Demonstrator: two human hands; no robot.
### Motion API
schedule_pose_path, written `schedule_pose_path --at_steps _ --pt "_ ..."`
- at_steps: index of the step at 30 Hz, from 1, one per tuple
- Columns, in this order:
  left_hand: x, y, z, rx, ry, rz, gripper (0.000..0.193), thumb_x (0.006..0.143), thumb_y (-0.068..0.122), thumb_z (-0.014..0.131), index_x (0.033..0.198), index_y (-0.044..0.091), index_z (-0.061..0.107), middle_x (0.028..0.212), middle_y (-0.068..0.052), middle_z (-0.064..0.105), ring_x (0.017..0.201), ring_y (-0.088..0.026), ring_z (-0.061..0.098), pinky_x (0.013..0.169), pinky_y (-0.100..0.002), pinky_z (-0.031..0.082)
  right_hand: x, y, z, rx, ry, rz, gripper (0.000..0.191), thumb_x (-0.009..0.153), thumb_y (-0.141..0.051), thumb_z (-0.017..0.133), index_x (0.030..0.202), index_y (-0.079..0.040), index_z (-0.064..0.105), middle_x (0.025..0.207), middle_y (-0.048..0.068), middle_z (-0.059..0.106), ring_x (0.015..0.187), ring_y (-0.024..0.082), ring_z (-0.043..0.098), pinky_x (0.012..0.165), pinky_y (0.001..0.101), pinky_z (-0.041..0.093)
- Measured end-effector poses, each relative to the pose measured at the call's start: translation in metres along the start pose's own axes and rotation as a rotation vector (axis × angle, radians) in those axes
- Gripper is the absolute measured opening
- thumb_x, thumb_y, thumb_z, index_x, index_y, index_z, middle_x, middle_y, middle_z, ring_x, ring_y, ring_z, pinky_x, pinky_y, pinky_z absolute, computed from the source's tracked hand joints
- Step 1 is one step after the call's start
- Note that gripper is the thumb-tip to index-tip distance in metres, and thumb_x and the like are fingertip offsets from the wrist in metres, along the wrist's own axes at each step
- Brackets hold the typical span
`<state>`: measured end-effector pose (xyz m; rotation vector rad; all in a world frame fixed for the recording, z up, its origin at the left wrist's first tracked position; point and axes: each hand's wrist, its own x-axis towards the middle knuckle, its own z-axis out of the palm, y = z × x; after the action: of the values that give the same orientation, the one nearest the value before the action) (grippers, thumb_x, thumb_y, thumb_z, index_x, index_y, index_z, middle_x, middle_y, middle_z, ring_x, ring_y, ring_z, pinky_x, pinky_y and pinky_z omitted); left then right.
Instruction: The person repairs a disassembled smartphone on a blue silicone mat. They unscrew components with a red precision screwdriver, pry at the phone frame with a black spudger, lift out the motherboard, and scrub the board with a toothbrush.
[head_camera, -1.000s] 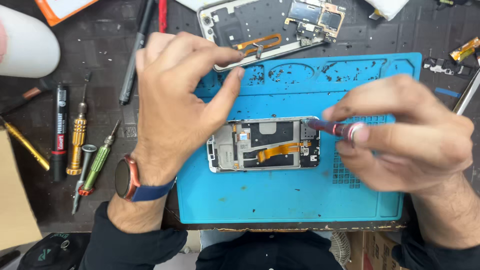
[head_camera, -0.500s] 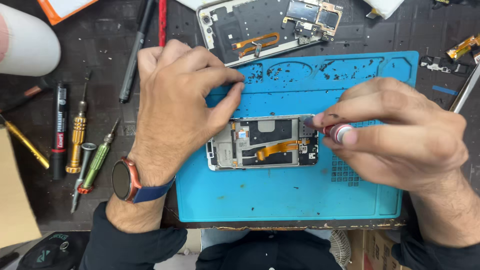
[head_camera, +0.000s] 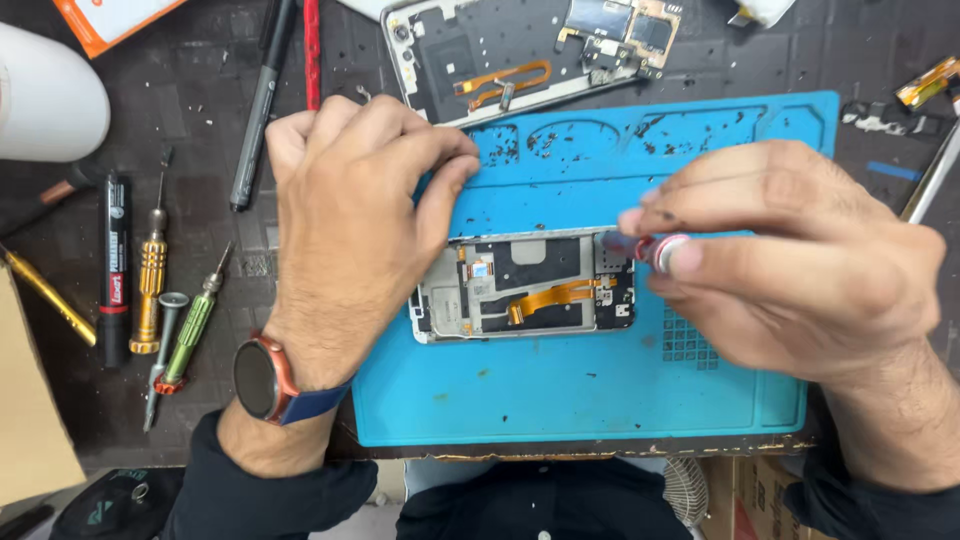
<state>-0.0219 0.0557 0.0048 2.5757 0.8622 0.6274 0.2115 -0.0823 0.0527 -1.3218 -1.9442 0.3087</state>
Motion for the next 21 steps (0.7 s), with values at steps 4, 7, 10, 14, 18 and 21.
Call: schedule_pose_path --at_steps 4,7,10,14,18,21 --pt "-0.0021 0.0034 -0.0003 0.029 -0.002 0.001 0.006 0.102 0.021 0.078 0.105 0.016 0.079 0.098 0.001 0.065 0.098 -0.022 0.056 0.099 -0.043 0.035 0.0002 -0.0019 -0.0010 0.020 -0.009 0.003 0.027 0.075 0.010 0.085 0.085 -0.004 0.064 0.096 0.014 0.070 0.089 0.028 0.072 0.077 0.0393 0.062" --pt "-0.0011 0.0038 -0.0015 0.031 0.009 -0.001 0.006 0.102 0.022 0.078 0.105 0.016 0.079 0.098 0.001 0.065 0.099 -0.022 0.056 0.099 -0.043 0.035 0.0029 0.0003 0.0010 0.044 0.000 -0.057 0.029 0.075 0.001 0.089 0.090 -0.007 0.066 0.096 0.013 0.068 0.087 0.026 0.069 0.076 0.0395 0.058" --pt "-0.0008 0.0041 -0.0008 0.034 0.012 -0.009 0.006 0.101 0.022 0.079 0.104 0.016 0.079 0.097 0.001 0.066 0.098 -0.022 0.057 0.099 -0.044 0.035 0.0032 0.0011 0.0015 0.040 0.011 -0.046 0.029 0.077 0.006 0.085 0.091 -0.005 0.063 0.097 0.014 0.068 0.089 0.028 0.071 0.077 0.0398 0.059" --pt "-0.0010 0.0027 0.0008 0.002 0.045 -0.021 0.005 0.103 0.018 0.078 0.105 0.014 0.077 0.103 0.002 0.068 0.104 -0.024 0.058 0.100 -0.043 0.036 0.0013 0.0014 0.0012 0.020 0.000 -0.028 0.029 0.077 0.005 0.086 0.090 -0.007 0.063 0.097 0.013 0.069 0.084 0.027 0.068 0.075 0.0387 0.056" --pt "0.0008 0.0021 -0.0005 -0.003 0.086 -0.033 0.010 0.102 0.009 0.072 0.111 0.011 0.073 0.107 0.000 0.068 0.108 -0.025 0.058 0.100 -0.042 0.038 0.0000 0.0033 0.0032 -0.009 0.042 -0.060 0.028 0.076 0.004 0.086 0.091 -0.006 0.065 0.097 0.013 0.070 0.085 0.026 0.069 0.078 0.0411 0.057" --pt "0.0033 0.0020 -0.0012 -0.016 0.128 -0.038 0.019 0.098 0.003 0.070 0.115 0.009 0.071 0.111 -0.004 0.068 0.105 -0.027 0.058 0.095 -0.043 0.040 -0.0019 0.0008 0.0032 -0.065 0.034 0.001 0.026 0.078 0.008 0.082 0.092 -0.007 0.065 0.097 0.012 0.072 0.087 0.027 0.071 0.081 0.0415 0.059"
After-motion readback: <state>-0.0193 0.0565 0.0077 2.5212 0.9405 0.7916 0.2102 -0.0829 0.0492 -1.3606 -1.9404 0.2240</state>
